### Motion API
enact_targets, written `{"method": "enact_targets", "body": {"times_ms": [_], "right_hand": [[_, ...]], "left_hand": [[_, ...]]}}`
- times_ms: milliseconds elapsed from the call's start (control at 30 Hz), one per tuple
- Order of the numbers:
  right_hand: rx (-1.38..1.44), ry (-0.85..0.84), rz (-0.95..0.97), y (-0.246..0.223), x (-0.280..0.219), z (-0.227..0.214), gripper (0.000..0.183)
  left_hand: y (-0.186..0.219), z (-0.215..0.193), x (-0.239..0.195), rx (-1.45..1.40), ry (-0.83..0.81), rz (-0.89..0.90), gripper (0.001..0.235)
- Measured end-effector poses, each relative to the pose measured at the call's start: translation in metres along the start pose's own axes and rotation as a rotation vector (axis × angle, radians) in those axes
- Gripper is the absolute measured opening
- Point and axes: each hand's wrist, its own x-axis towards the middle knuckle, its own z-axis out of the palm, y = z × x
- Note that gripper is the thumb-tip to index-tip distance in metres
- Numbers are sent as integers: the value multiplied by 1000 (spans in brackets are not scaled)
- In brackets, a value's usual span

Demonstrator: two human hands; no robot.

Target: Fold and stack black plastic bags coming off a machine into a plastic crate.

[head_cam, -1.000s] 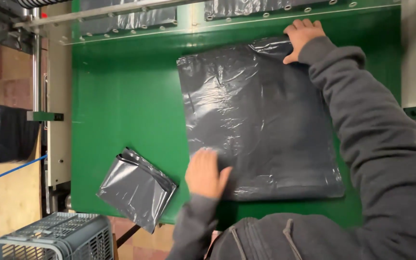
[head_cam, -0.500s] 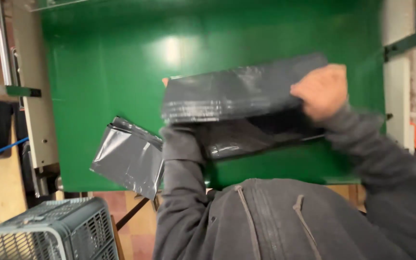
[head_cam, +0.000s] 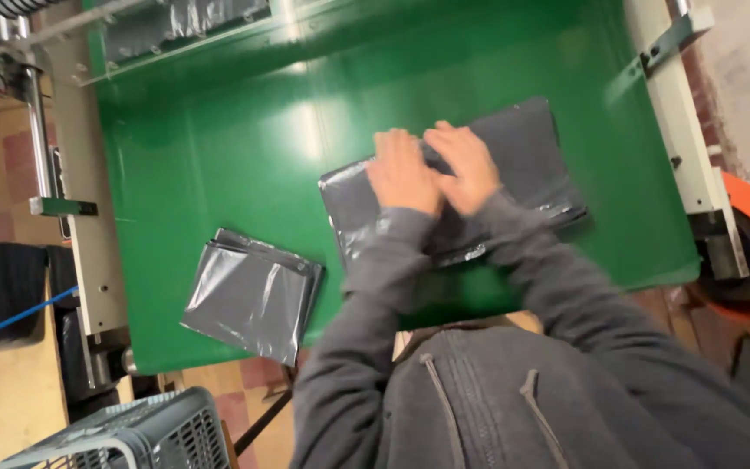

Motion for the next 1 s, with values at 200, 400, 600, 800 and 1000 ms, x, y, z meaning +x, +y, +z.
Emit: {"method": "enact_targets", "body": {"times_ms": [200, 400, 600, 800, 1000], "right_hand": [[-404, -110, 128, 68, -36, 81, 78], [-628, -124, 205, 117, -89, 4, 89], [-739, -111, 334, 62, -89, -7, 86], [-245, -414, -32, -99, -145, 58, 106], [377, -260, -18, -39, -277, 19, 55]], "left_hand": [[-3, 42, -60, 2, -478, -91, 71], [-61, -37, -105, 80, -460, -219, 106], [-80, -118, -156, -65, -728, 53, 119], [-69, -97, -153, -125, -182, 705, 26], [-4, -69, -58, -1014, -1370, 172, 36]]}}
